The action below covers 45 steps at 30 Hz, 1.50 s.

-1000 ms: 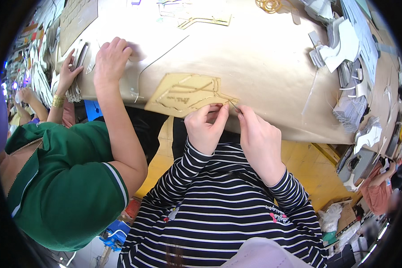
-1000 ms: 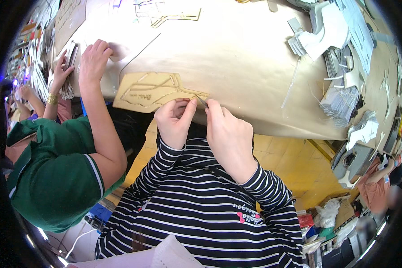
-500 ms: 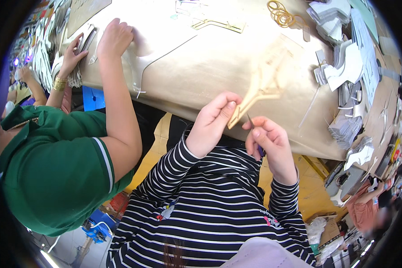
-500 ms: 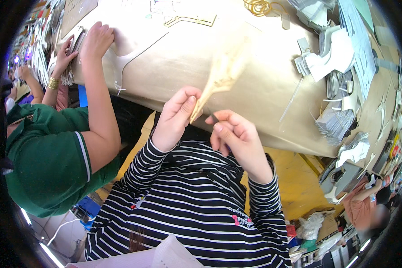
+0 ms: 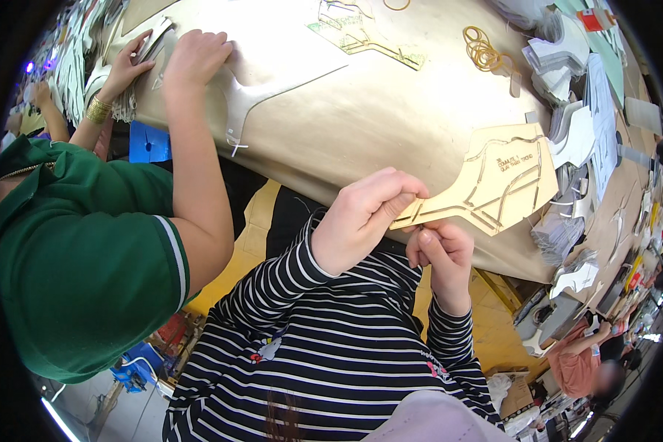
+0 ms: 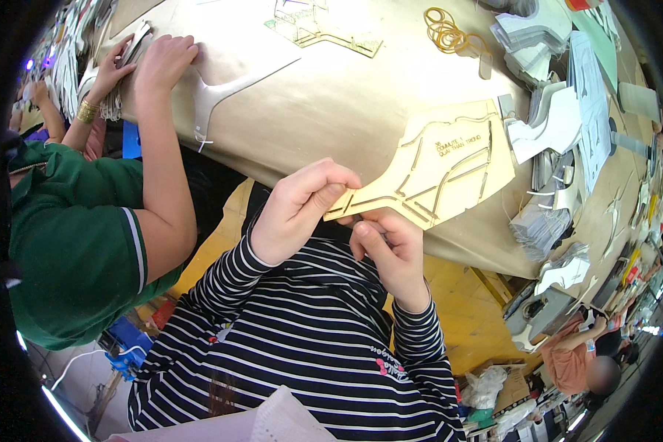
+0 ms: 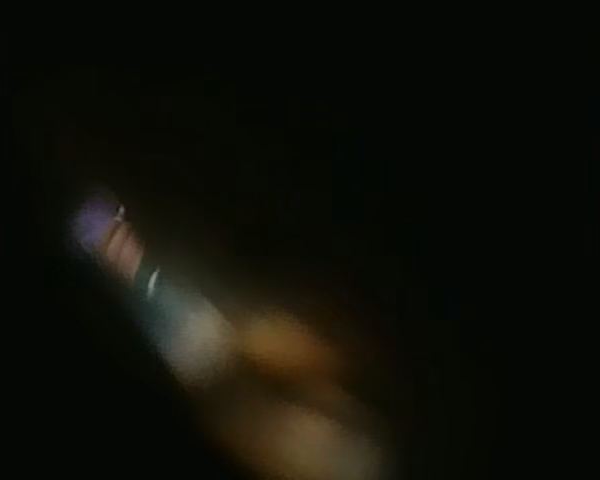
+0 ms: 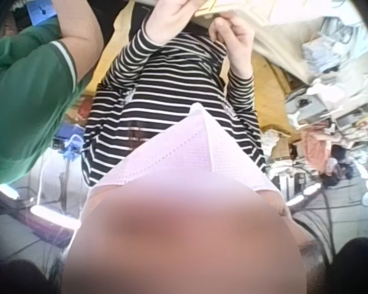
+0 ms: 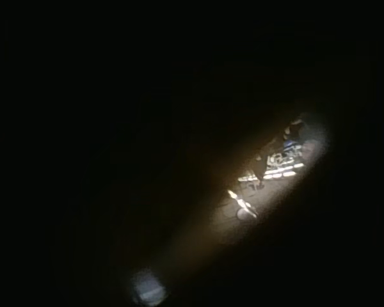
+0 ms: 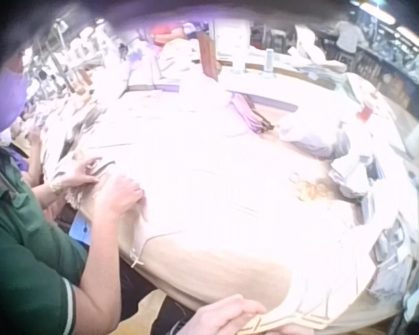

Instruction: The person holds and manipulates small cardboard pieces with printed markings, turning them over and inspecting edges. A coworker nearby handles white fabric pieces on the same table. The person places the cardboard pieces on the table at the end.

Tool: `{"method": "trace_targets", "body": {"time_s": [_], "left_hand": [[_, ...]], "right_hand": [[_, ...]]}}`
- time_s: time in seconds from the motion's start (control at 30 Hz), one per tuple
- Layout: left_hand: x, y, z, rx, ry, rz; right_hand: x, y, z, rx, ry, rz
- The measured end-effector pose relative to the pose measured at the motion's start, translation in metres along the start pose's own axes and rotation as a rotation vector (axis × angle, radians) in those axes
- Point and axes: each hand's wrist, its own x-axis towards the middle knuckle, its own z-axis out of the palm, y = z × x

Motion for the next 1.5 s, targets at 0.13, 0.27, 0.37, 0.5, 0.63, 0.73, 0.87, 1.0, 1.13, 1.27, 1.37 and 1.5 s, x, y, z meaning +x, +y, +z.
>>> {"method": "trace_targets", "body": {"time_s": [0.13,0.27,0.37,0.5,0.63,0.73,0.87,1.0,1.13,1.27,1.37,1.5], "left_hand": [[-0.004,0.005,0.001,-0.137,0.012,-0.111],[-0.008,0.007,0.003,-0.320,0.076,-0.221],[-0.010,0.006,0.007,-0.456,0.110,-0.269],[-0.003,0.005,0.008,-0.515,0.178,-0.320],[0.039,0.000,0.011,-0.668,0.169,-0.293],[0.086,-0.003,0.039,-0.835,0.206,-0.134],[0.136,-0.002,0.072,-0.764,0.168,-0.250],[0.136,0.001,0.081,-0.734,0.086,-0.178],[0.091,-0.001,0.057,-0.731,-0.060,-0.126],[0.040,0.006,0.033,-0.521,0.063,-0.189],[0.019,0.013,0.021,-0.556,0.092,-0.316],[0.010,0.015,0.016,-0.360,0.143,-0.270]], "right_hand": [[-0.001,0.002,0.008,-0.117,0.017,-0.070],[-0.008,0.003,0.010,-0.301,0.096,0.006],[-0.007,0.002,0.012,-0.346,0.097,0.031],[0.007,-0.006,0.023,-0.430,0.086,-0.093],[0.040,-0.019,0.020,-0.341,0.224,-0.085],[0.062,-0.040,-0.001,-0.258,0.291,-0.201],[0.080,-0.071,-0.030,-0.271,0.465,-0.119],[0.066,-0.081,-0.040,-0.403,0.484,-0.091],[0.028,-0.063,-0.032,-0.807,0.334,-0.235],[0.009,-0.030,-0.007,-0.773,0.173,-0.281],[0.004,-0.020,0.006,-0.697,0.151,-0.265],[0.002,-0.023,0.009,-0.917,0.124,-0.353]]}}
